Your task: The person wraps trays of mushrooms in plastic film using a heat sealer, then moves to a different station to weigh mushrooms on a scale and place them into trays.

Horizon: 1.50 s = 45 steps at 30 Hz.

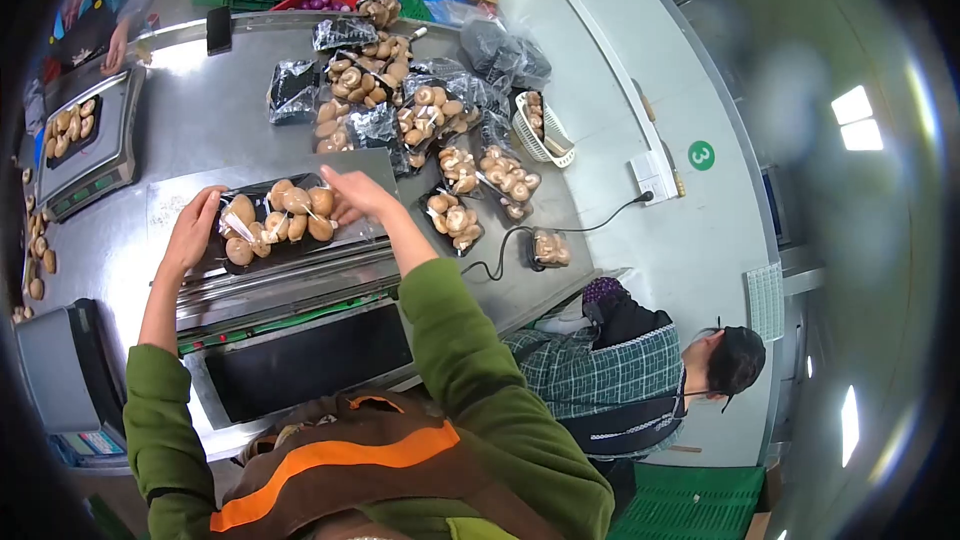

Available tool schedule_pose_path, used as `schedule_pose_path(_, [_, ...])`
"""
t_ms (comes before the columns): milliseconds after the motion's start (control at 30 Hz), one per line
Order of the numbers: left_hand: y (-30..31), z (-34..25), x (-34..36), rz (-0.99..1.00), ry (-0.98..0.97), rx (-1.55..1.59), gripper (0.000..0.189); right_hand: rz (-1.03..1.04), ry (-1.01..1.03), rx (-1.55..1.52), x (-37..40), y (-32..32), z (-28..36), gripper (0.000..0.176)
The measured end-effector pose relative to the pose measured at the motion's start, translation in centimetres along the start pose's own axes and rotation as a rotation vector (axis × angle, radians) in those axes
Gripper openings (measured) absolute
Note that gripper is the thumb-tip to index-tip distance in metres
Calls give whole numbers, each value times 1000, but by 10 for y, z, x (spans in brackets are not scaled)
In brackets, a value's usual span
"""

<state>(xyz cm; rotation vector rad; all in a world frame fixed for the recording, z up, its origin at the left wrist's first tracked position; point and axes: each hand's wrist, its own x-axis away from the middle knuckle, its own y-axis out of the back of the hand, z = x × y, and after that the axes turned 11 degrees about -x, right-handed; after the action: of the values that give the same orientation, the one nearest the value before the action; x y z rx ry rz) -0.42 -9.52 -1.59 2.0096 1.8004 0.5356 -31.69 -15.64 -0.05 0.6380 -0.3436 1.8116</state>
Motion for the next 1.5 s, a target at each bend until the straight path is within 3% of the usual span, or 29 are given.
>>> schedule_pose_path(67, [10,-3,13,36,187,136,47,34,-53,-120,11,9,-16,58])
schedule_pose_path(133, [12,14,21,34,233,95,48,102,148,-225,19,12,-41,47])
schedule_pose_path(167, [8,24,27,33,238,16,46,56,183,-252,23,7,-43,37])
schedule_pose_path(267, [-18,33,28,-53,229,-123,35,-158,240,-322,25,-12,-39,33])
schedule_pose_path(367, [-37,25,25,-588,0,-298,25,-347,351,-302,42,-27,-46,32])
schedule_pose_path(400, [-35,25,28,-587,-11,-299,25,-436,412,-293,50,-29,-50,32])
schedule_pose_path(467, [-21,-11,56,-271,288,184,26,-442,450,-373,93,-36,-57,31])
schedule_pose_path(500, [-19,-26,72,-277,258,241,27,-370,450,-514,120,-41,-61,30])
schedule_pose_path(567, [-15,-23,101,-184,195,178,28,-322,432,-675,158,-42,-81,30])
schedule_pose_path(633, [-13,-16,132,-100,175,74,29,-128,180,-810,187,-48,-106,28])
schedule_pose_path(667, [-15,-15,144,-64,175,65,29,-154,169,-836,194,-50,-119,28])
schedule_pose_path(733, [-15,-18,163,62,348,131,29,-189,0,-688,200,-56,-137,28])
schedule_pose_path(800, [-27,-4,175,68,314,124,29,-310,98,-627,203,-76,-148,30])
schedule_pose_path(867, [-38,3,180,-80,214,57,30,-556,286,-269,203,-91,-151,32])
schedule_pose_path(900, [-45,7,181,-104,244,175,31,-652,275,-282,204,-100,-151,33])
schedule_pose_path(1000, [-59,9,191,-132,154,102,33,-743,371,-92,218,-109,-165,32])
schedule_pose_path(1033, [-61,12,197,-74,134,15,33,-852,518,24,215,-105,-188,32])
schedule_pose_path(1067, [-62,19,201,-42,129,12,33,-876,497,15,225,-103,-200,32])
schedule_pose_path(1133, [-71,27,203,-87,-63,-414,31,-946,321,20,250,-89,-224,33])
schedule_pose_path(1167, [-73,18,204,-36,-60,-550,28,-974,252,-3,251,-83,-245,33])
schedule_pose_path(1200, [-82,19,203,-10,-74,-548,28,-1061,334,107,244,-79,-278,32])
schedule_pose_path(1267, [-105,23,193,-116,-268,-840,25,-1255,363,165,220,-85,-310,34])
schedule_pose_path(1333, [-123,18,178,-130,-380,-785,20,-1375,215,26,191,-104,-318,38])
schedule_pose_path(1400, [-137,11,170,-69,-437,-784,16,-1245,208,-389,180,-114,-323,32])
schedule_pose_path(1433, [-135,-9,165,207,-169,-862,17,-1265,207,-400,195,-114,-306,32])
schedule_pose_path(1467, [-141,-12,164,219,-192,-862,17,-787,144,-1190,223,-114,-269,29])
schedule_pose_path(1500, [-148,-9,165,324,212,-8,19,-155,78,-1880,244,-115,-242,27])
